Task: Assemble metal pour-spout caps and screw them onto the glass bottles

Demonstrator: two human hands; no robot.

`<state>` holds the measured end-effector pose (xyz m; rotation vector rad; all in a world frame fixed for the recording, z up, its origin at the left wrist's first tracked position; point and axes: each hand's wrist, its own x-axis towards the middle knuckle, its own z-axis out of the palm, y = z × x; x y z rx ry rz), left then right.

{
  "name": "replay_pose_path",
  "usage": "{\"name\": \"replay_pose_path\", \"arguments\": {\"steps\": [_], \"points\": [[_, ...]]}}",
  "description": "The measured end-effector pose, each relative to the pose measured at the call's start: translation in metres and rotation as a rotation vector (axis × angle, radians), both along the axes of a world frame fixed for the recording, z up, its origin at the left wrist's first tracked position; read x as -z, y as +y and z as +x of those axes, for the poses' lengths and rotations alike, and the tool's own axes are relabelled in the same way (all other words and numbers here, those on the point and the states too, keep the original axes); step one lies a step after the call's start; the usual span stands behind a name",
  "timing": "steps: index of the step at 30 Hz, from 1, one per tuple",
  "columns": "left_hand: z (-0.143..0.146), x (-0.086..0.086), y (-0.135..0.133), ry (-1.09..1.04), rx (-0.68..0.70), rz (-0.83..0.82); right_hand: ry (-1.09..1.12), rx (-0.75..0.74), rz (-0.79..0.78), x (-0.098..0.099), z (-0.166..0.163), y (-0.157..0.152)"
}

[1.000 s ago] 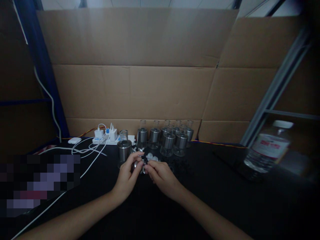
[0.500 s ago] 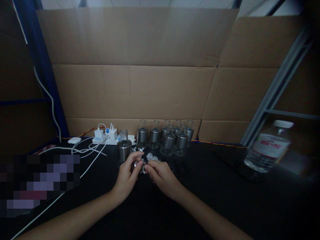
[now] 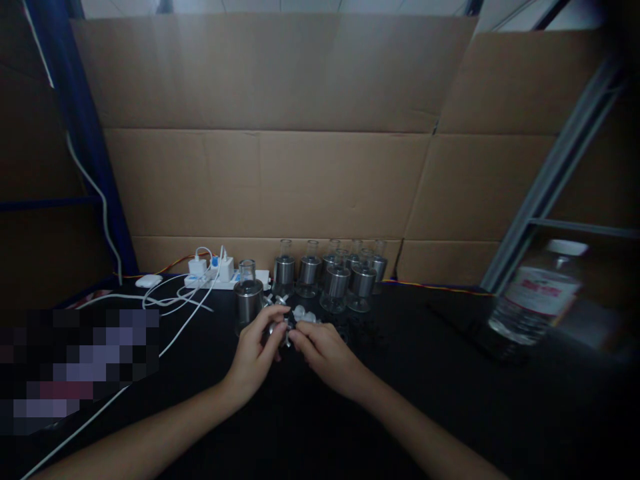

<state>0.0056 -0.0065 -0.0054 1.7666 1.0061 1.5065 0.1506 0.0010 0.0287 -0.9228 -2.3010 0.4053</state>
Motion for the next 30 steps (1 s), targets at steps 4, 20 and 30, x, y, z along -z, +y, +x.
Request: {"name": "replay_pose_path", "arguments": {"steps": [4, 20, 30], "points": [[0.000, 0.000, 0.000, -0.004, 0.006, 0.000, -0.003, -0.006, 0.008, 0.001, 0.000, 0.001], [-0.001, -0.005, 0.002, -0.134, 0.077, -0.067, 0.240, -0.152, -0.519, 0.010, 0.001, 0.006], [-0.001, -0.003, 0.008, -0.314, 0.270, -0.272, 0.439, -0.060, -0.422, 0.014, 0.000, 0.015]]}}
